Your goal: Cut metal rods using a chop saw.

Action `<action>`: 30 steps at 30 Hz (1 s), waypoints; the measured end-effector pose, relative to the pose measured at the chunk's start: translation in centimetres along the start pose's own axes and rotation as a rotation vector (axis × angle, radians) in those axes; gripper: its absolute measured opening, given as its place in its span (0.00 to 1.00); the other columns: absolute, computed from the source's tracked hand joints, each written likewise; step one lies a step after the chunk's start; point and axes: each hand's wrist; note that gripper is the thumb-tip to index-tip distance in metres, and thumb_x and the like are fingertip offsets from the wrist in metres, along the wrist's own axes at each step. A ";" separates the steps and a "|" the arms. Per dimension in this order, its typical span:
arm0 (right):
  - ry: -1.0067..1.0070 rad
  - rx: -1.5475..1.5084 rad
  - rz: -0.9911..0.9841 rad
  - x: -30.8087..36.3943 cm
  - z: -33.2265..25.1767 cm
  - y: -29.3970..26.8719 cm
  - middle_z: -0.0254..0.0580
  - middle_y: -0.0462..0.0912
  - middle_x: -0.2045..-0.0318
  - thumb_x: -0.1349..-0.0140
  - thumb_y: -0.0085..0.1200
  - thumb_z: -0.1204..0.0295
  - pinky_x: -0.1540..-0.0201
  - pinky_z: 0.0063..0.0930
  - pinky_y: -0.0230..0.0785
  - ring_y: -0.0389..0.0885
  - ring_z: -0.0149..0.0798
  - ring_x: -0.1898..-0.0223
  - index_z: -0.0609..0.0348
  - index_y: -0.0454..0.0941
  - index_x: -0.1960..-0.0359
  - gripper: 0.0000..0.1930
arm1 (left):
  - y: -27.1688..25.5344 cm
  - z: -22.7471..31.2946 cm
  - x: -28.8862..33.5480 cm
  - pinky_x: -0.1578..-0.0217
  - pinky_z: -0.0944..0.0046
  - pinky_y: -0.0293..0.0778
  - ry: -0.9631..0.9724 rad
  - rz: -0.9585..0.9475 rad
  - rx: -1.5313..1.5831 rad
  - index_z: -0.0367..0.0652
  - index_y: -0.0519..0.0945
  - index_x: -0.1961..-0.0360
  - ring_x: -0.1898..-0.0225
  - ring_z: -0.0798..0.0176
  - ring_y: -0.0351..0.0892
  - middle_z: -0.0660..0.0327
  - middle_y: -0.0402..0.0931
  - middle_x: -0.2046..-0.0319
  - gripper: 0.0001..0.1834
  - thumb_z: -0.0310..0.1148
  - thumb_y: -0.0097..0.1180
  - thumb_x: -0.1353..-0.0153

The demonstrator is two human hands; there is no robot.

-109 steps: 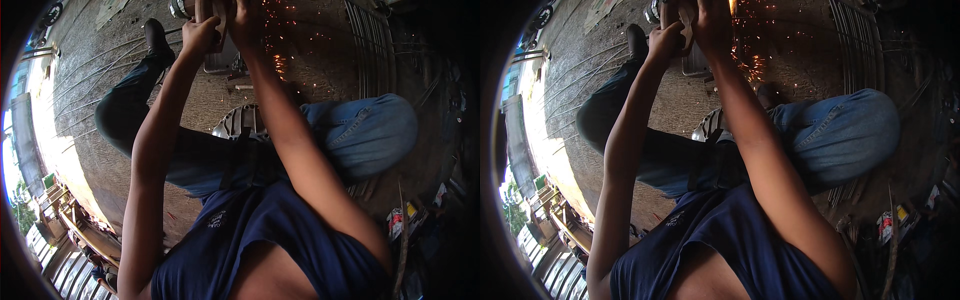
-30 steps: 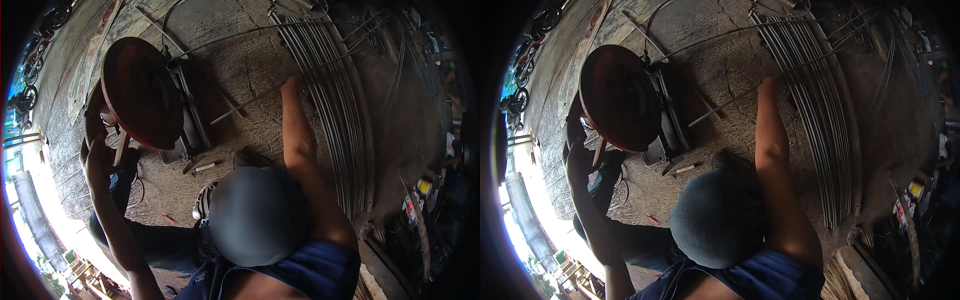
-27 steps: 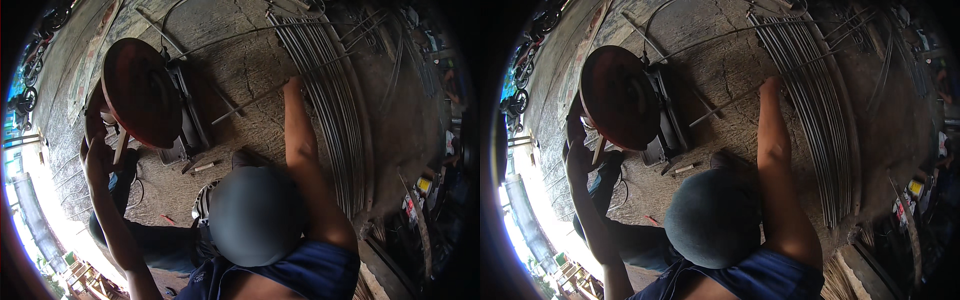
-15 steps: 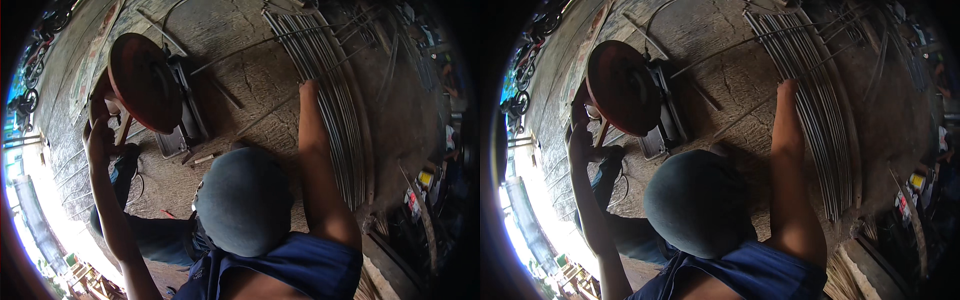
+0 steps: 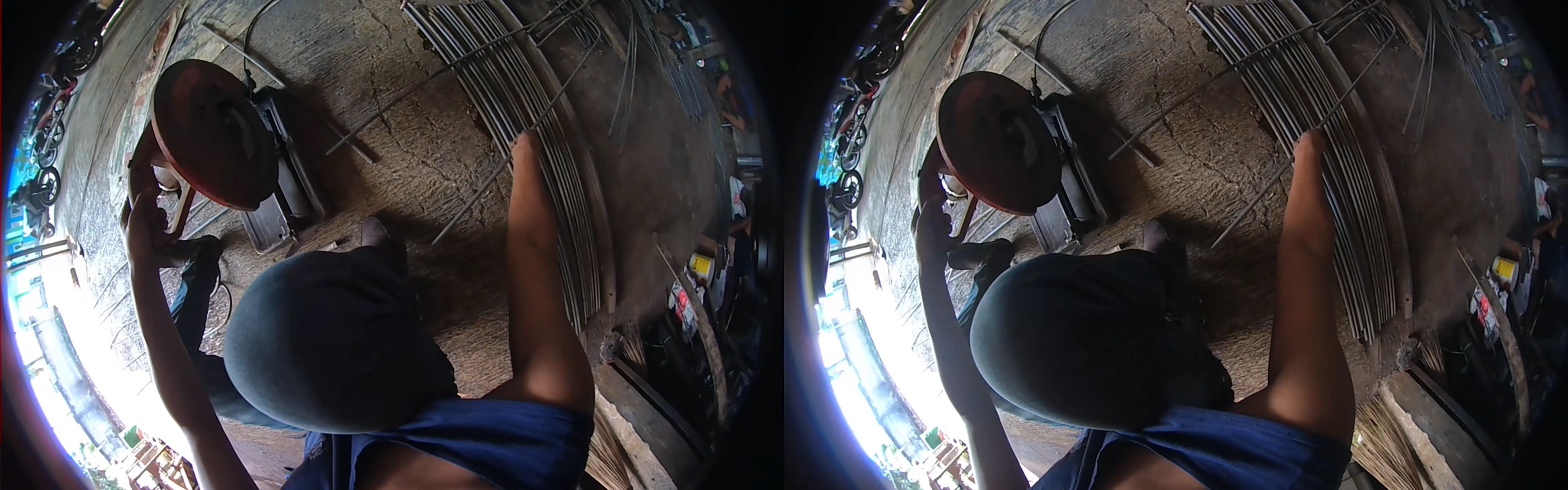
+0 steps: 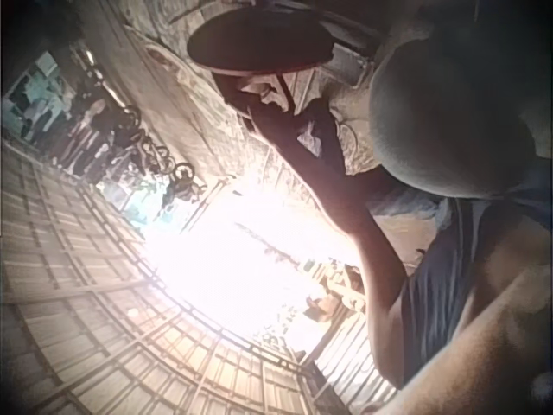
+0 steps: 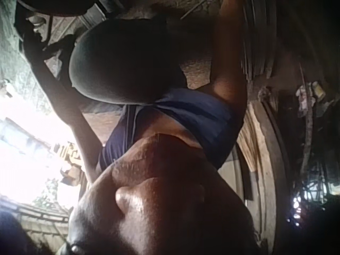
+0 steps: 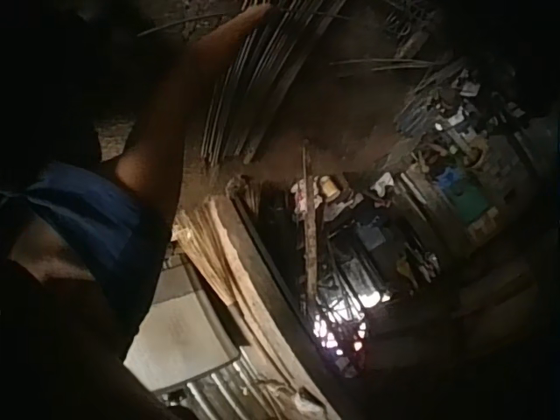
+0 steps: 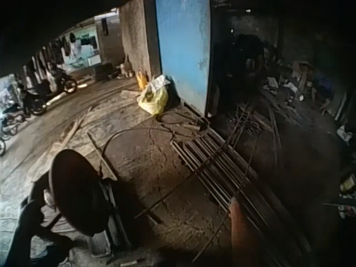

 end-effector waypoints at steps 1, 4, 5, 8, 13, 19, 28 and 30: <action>0.169 -0.357 0.002 1.4 -0.2 -1.0 0.57 0.79 0.50 0.37 0.59 0.66 0.51 0.37 0.80 0.81 0.48 0.49 0.69 0.69 0.42 0.26 | 0.1 0.1 0.1 0.86 0.71 0.61 -0.018 0.009 0.029 0.50 0.79 0.57 0.84 0.76 0.60 0.73 0.61 0.83 0.15 0.47 0.58 0.38; 0.436 -0.922 0.074 6.4 -1.1 -4.4 0.63 0.75 0.46 0.33 0.53 0.66 0.50 0.42 0.79 0.78 0.53 0.46 0.70 0.66 0.39 0.25 | 0.1 0.8 0.8 0.86 0.69 0.67 -0.025 -0.041 0.061 0.48 0.77 0.64 0.84 0.74 0.65 0.70 0.65 0.83 0.13 0.45 0.60 0.41; 0.394 -0.920 0.080 8.0 -1.1 -5.4 0.64 0.74 0.46 0.30 0.47 0.67 0.53 0.45 0.79 0.77 0.56 0.47 0.71 0.67 0.41 0.22 | 0.1 1.1 1.1 0.86 0.68 0.70 -0.031 -0.044 0.053 0.46 0.76 0.67 0.84 0.73 0.67 0.68 0.67 0.82 0.13 0.44 0.62 0.43; 0.433 -0.828 0.095 11.0 -0.9 -7.0 0.61 0.78 0.52 0.30 0.47 0.68 0.56 0.42 0.79 0.80 0.53 0.52 0.72 0.68 0.42 0.21 | 0.3 1.6 1.7 0.86 0.67 0.71 -0.017 -0.087 0.062 0.48 0.76 0.68 0.84 0.73 0.66 0.69 0.67 0.82 0.12 0.43 0.61 0.42; 0.302 -0.394 0.080 12.1 -0.2 -8.2 0.57 0.82 0.61 0.34 0.49 0.67 0.58 0.42 0.78 0.83 0.51 0.60 0.69 0.76 0.49 0.18 | 0.7 1.8 1.9 0.87 0.68 0.68 0.020 -0.079 0.044 0.47 0.76 0.66 0.84 0.73 0.65 0.69 0.67 0.81 0.11 0.42 0.60 0.43; -0.132 0.212 0.089 16.4 -0.3 -10.0 0.63 0.82 0.59 0.43 0.52 0.63 0.51 0.47 0.75 0.82 0.59 0.57 0.71 0.82 0.62 0.19 | 0.2 1.0 1.2 0.86 0.70 0.64 0.079 -0.110 0.060 0.45 0.78 0.67 0.83 0.72 0.67 0.68 0.67 0.83 0.12 0.42 0.61 0.44; -0.066 0.213 0.141 25.0 3.0 -5.6 0.63 0.78 0.48 0.43 0.58 0.63 0.43 0.46 0.71 0.76 0.55 0.43 0.67 0.76 0.49 0.24 | 0.1 0.5 0.5 0.80 0.69 0.67 0.177 -0.064 0.013 0.40 0.80 0.67 0.81 0.71 0.71 0.66 0.71 0.82 0.16 0.43 0.63 0.46; -0.044 0.200 0.161 24.9 3.0 -5.1 0.63 0.79 0.50 0.43 0.58 0.64 0.45 0.46 0.72 0.77 0.54 0.44 0.67 0.76 0.50 0.22 | 0.2 0.5 0.5 0.80 0.68 0.68 0.185 -0.048 0.015 0.40 0.80 0.68 0.82 0.70 0.71 0.66 0.71 0.83 0.15 0.42 0.62 0.46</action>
Point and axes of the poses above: each hand's wrist, its own x-axis away from the middle knuckle, its own y-axis out of the palm, z = x × y
